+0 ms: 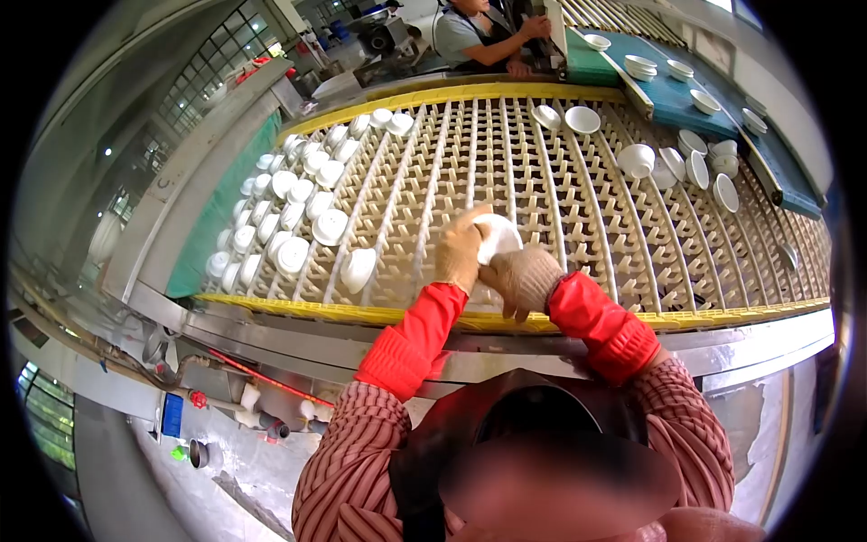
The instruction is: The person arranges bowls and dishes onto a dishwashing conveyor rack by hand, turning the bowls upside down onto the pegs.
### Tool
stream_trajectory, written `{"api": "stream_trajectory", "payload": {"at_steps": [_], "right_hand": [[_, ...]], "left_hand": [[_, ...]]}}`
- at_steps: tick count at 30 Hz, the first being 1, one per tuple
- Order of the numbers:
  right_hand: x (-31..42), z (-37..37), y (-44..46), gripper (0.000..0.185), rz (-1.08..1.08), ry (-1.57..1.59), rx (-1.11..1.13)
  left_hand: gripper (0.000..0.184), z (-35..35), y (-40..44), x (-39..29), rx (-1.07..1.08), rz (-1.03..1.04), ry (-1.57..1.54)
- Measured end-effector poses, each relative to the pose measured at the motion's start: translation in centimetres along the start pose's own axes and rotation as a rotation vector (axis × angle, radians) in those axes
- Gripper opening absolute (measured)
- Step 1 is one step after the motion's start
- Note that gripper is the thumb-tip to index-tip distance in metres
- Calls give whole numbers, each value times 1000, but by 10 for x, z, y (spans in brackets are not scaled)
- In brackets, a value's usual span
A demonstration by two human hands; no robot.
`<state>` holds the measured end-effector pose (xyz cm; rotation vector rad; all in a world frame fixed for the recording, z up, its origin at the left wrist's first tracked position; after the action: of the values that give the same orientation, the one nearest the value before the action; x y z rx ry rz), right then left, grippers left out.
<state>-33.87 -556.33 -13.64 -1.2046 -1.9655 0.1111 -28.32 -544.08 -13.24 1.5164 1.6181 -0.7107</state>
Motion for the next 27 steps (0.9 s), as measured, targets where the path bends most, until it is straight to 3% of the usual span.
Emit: {"api": "stream_trajectory", "payload": {"at_steps": [1, 2, 5, 6, 7, 8, 9, 11, 12, 15, 16, 18, 21, 22, 24, 25, 26, 27], "right_hand": [[2, -5, 0, 47, -90, -54, -41], [-17, -13, 8, 38, -76, 118, -202], [-55, -48, 9, 36, -388, 152, -585], [-56, -62, -13, 37, -489, 334, -688], [-57, -75, -37, 39, -609, 500, -783], [-55, -86, -51, 41, -637, 753, -764], [-52, -97, -66, 44, -672, 1007, -753], [-53, -105, -70, 51, -845, 1110, -785], [-67, -104, -61, 52, -748, 1044, -855], [-123, -66, 9, 52, -439, 1044, -628], [-150, -52, 41, 53, -301, 862, -560], [-101, -60, 1, 65, -181, 197, -558], [-97, -57, 7, 70, -279, 767, -702], [-110, -42, 30, 94, -323, 1078, -523], [-61, -11, 20, 115, -551, 1590, 27], [-32, 1, 2, 128, -595, 1594, 316], [-23, 4, -8, 121, -604, 1676, 309], [-45, 14, 7, 111, -478, 1747, 138]], "left_hand": [[45, -13, -5, -13, -63, 9, -37], [42, -18, 12, 7, -136, 97, -151], [20, -53, 8, -1, -443, 451, 673], [22, -66, 16, 9, -334, 211, 141], [25, -76, 14, 22, -368, -23, -409], [34, -78, 8, 20, -352, -54, -505], [37, -81, 5, 14, -387, 86, -441], [40, -74, 8, 15, -381, 47, -598], [40, -68, 8, 14, -368, 39, -663], [41, -48, 6, 11, -310, 14, -825], [40, -48, 6, 10, -310, 42, -746], [39, -48, 11, 8, -323, 107, -594], [42, -43, -5, -22, -347, 182, -469], [43, -36, -12, -37, -331, 298, -447], [46, -22, -26, -67, -293, 548, -398], [49, -8, -32, -72, -257, 635, -351], [46, 0, -42, -90, -236, 752, -403], [46, 14, -49, -103, -149, 766, -360]]}}
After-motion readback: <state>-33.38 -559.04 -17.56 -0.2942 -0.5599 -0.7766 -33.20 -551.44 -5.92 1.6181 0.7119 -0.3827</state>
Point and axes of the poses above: each hand's wrist, its own y-axis towards the middle knuckle, its own z-axis out of the palm, x = y × z, the point moved 10 cm from there along y, towards the middle knuckle, and after that the axes turned 4 degrees about y, right-handed, at the moved point
